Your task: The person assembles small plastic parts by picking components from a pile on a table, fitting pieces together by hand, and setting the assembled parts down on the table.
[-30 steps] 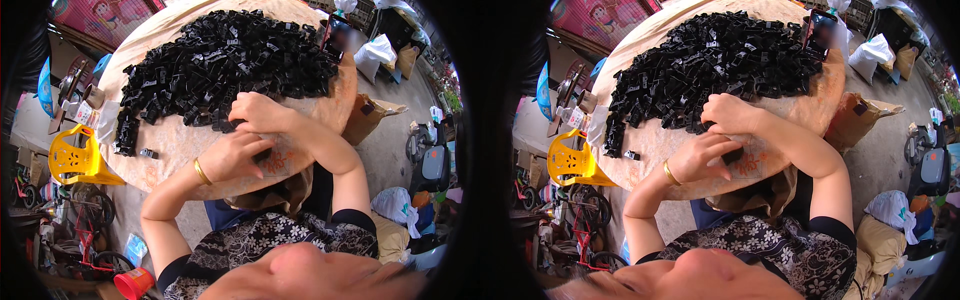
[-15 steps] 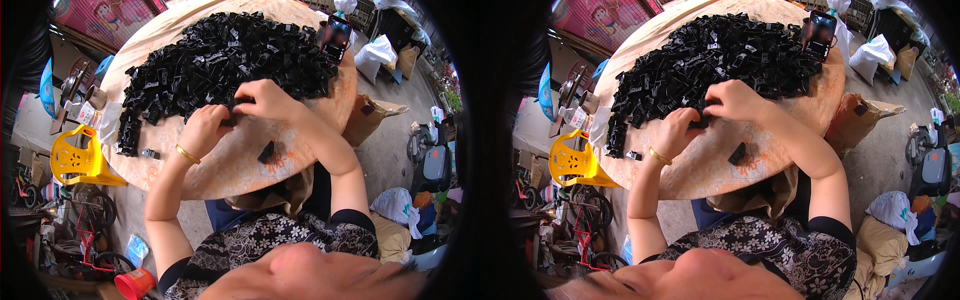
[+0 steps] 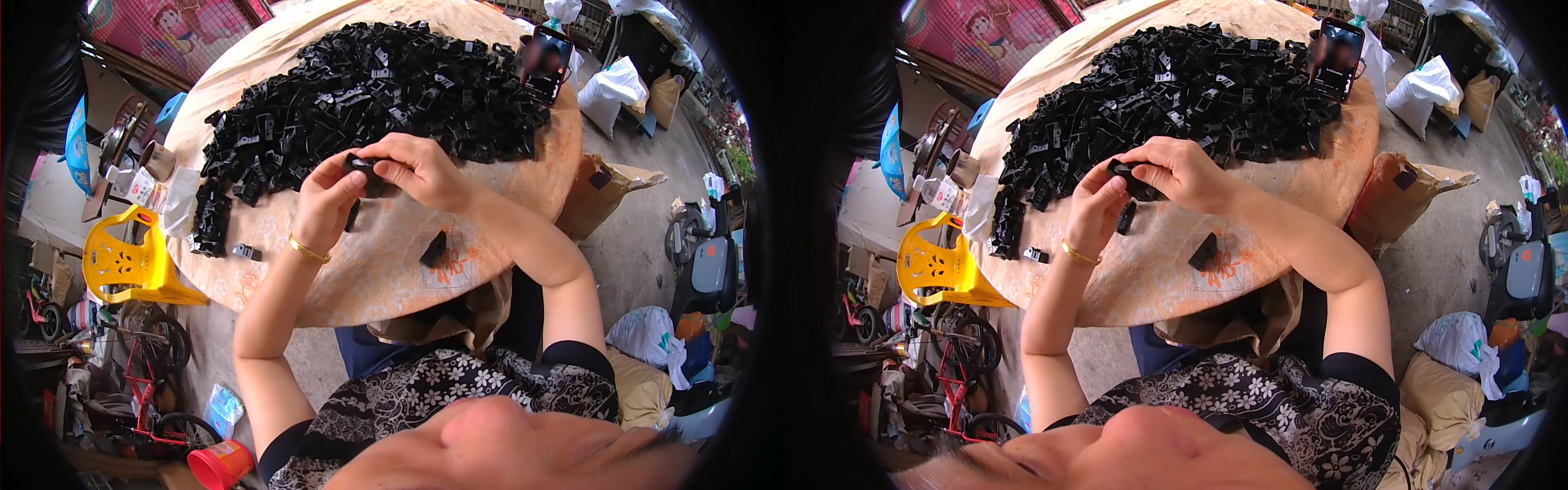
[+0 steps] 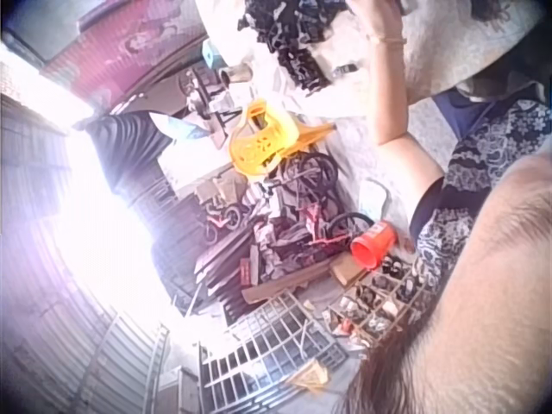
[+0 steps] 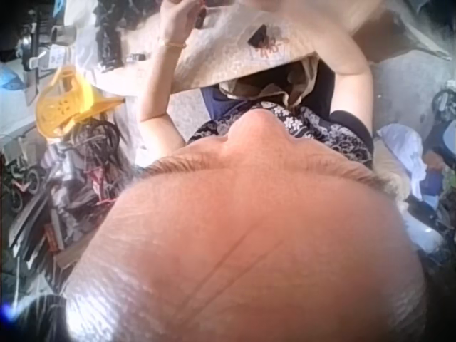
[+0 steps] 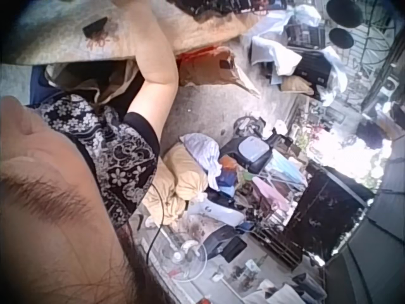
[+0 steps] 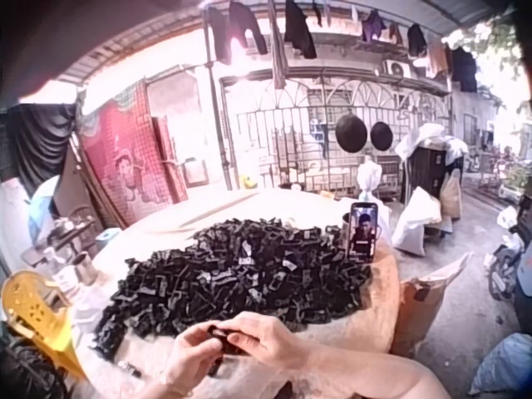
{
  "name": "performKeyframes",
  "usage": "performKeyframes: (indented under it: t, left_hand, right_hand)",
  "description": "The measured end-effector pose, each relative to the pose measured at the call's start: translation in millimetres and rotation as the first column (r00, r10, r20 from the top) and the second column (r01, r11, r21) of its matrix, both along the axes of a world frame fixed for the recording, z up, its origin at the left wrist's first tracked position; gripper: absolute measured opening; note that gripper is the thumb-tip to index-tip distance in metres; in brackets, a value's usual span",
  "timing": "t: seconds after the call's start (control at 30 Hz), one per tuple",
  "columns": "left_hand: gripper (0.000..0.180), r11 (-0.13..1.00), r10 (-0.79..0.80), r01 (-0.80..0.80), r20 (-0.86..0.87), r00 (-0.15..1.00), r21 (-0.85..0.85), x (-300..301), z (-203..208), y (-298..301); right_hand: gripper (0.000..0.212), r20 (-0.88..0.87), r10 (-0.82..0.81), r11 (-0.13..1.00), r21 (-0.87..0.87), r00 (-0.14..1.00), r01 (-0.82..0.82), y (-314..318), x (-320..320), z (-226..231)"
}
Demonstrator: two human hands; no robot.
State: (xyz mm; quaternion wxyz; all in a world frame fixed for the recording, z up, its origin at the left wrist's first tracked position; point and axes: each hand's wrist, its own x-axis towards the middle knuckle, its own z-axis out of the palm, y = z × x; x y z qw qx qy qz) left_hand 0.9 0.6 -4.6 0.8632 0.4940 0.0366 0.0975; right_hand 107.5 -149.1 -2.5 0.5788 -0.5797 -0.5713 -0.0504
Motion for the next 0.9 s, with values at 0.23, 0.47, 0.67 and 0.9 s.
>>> performKeyframes:
  t: [0.23, 0.47, 0.67, 0.9]
  left_hand:
    - [0.034, 0.956, 0.075, -0.089, 0.062, 0.995, 0.280, 2.7, -2.3, 2.0]
    - [0.038, 0.984, 0.076, -0.078, 0.021, 0.997, 0.162, 3.0, -7.7, 0.2]
    - [0.037, 0.977, 0.142, -0.146, 0.039, 0.989, 0.154, 1.9, -7.5, -10.6]
    - [0.038, 0.968, 0.172, -0.180, 0.063, 0.983, 0.174, 0.7, -11.0, -17.4]
  right_hand:
    - [0.021, -0.237, -0.018, 1.000, 0.010, 0.971, 0.021, -3.6, -5.3, -1.5]
    - [0.022, -0.097, -0.148, 0.988, 0.032, 0.984, 0.152, -3.0, -11.1, -0.3]
    - [0.030, -0.193, -0.182, 0.978, 0.070, 0.964, 0.199, 1.0, -20.5, -5.0]
    - [0.046, 0.197, -0.283, 0.959, 0.041, 0.939, 0.280, 4.2, -22.0, -6.7]
